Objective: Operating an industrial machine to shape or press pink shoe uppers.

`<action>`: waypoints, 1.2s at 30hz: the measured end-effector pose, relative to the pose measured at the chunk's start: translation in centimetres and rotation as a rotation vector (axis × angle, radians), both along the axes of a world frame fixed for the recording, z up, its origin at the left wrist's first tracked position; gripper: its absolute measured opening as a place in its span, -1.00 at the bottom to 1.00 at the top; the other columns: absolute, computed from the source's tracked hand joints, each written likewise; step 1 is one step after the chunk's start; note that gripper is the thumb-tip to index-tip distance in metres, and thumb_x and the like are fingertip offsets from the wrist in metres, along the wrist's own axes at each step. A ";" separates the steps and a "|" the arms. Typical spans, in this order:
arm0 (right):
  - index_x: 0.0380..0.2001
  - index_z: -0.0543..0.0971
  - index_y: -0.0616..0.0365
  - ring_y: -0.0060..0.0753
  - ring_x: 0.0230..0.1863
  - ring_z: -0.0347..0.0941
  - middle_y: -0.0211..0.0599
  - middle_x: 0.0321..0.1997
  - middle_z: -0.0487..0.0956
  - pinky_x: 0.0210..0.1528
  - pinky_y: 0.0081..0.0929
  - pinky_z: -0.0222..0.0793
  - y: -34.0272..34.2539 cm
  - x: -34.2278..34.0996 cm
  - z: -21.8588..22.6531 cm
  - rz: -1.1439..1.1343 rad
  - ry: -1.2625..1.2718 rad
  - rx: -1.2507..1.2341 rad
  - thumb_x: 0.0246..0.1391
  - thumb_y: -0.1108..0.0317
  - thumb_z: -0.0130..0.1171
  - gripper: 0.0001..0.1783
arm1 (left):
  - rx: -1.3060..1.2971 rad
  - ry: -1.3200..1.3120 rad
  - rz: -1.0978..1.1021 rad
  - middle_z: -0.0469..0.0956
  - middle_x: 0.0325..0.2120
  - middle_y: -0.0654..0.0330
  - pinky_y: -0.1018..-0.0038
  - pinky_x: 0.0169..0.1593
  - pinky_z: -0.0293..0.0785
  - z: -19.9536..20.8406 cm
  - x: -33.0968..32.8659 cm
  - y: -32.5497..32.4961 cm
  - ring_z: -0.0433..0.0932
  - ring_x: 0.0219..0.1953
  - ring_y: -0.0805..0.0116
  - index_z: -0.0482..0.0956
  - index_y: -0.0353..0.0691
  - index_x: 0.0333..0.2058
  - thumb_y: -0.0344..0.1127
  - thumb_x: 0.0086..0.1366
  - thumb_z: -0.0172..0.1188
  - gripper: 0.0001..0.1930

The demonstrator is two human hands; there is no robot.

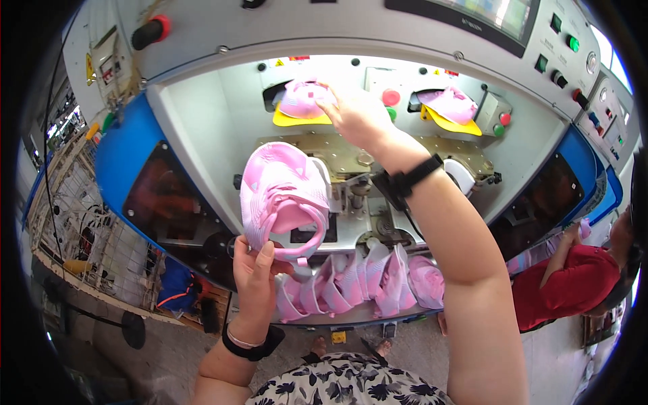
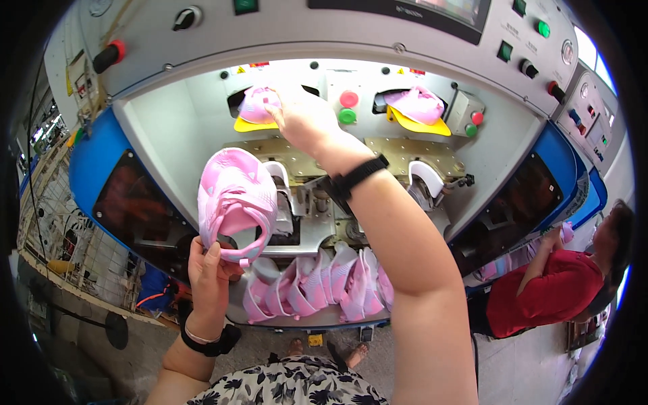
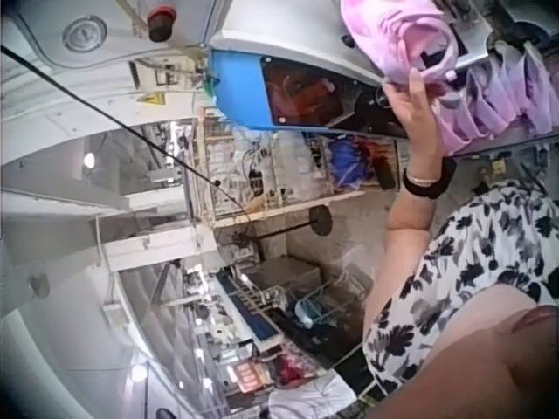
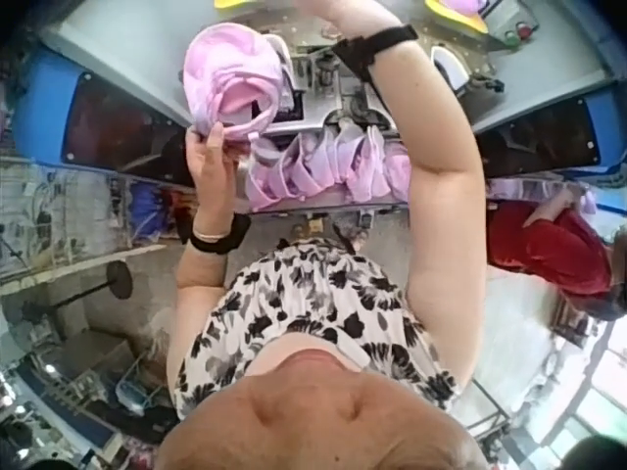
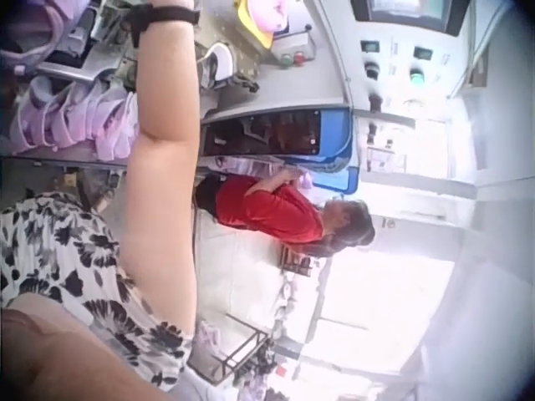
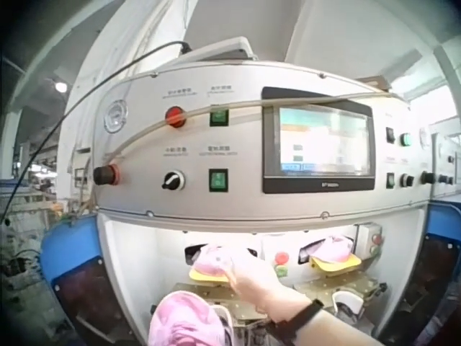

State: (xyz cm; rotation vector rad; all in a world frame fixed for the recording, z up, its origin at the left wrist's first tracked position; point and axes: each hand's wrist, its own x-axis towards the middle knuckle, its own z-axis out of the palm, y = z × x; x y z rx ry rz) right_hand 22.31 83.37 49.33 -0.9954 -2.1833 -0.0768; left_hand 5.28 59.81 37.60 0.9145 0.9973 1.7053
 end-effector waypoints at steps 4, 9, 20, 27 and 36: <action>0.16 0.39 0.10 0.08 -0.03 0.51 0.04 -0.03 0.57 0.02 -0.14 0.41 2.8 -3.0 -0.1 -0.099 0.003 -0.155 0.20 -0.04 0.09 -0.41 | -0.010 -0.008 0.023 0.54 -0.47 0.24 0.56 -0.49 0.53 1.2 -2.3 0.3 0.56 -0.53 0.51 0.31 -0.25 -0.10 -0.16 0.40 0.07 -0.70; -0.04 0.49 0.17 0.08 -0.09 0.53 0.03 -0.09 0.58 -0.04 -0.20 0.44 -4.2 0.8 -4.8 -0.057 0.241 0.139 0.08 0.05 0.25 -0.50 | 0.069 -0.076 0.048 0.53 -0.49 0.23 0.53 -0.51 0.53 3.2 -3.4 2.6 0.50 -0.59 0.52 0.36 -0.24 -0.15 -0.11 0.39 0.09 -0.70; -0.30 0.40 0.19 -0.31 -0.41 0.37 -0.23 -0.39 0.41 -0.36 -0.49 0.29 -26.9 14.2 -11.2 -0.239 0.497 0.012 -0.13 0.50 0.37 -0.65 | -0.174 0.002 -0.086 0.51 -0.45 0.15 0.48 -0.59 0.57 10.8 -2.2 22.2 0.50 -0.61 0.40 0.51 -0.23 -0.21 -0.06 0.24 0.25 -0.65; -0.30 0.45 0.18 -0.33 -0.40 0.39 -0.26 -0.36 0.46 -0.40 -0.50 0.29 -30.9 17.4 -12.8 -0.288 0.496 0.014 -0.16 0.41 0.44 -0.62 | -0.215 0.124 -0.117 0.56 -0.32 0.03 0.45 -0.57 0.62 11.9 -2.2 28.4 0.56 -0.56 0.25 0.51 -0.29 -0.07 -0.11 0.23 0.30 -0.58; -0.29 0.50 0.11 -0.23 -0.36 0.50 -0.24 -0.35 0.53 -0.36 -0.43 0.40 -29.3 15.0 -10.5 -0.074 0.386 -0.058 -0.25 0.37 0.50 -0.58 | 0.296 0.366 -0.476 0.52 -0.10 0.23 0.52 -0.20 0.51 6.0 3.4 12.8 0.53 -0.26 0.49 0.37 -0.19 0.08 -0.02 0.26 0.26 -0.47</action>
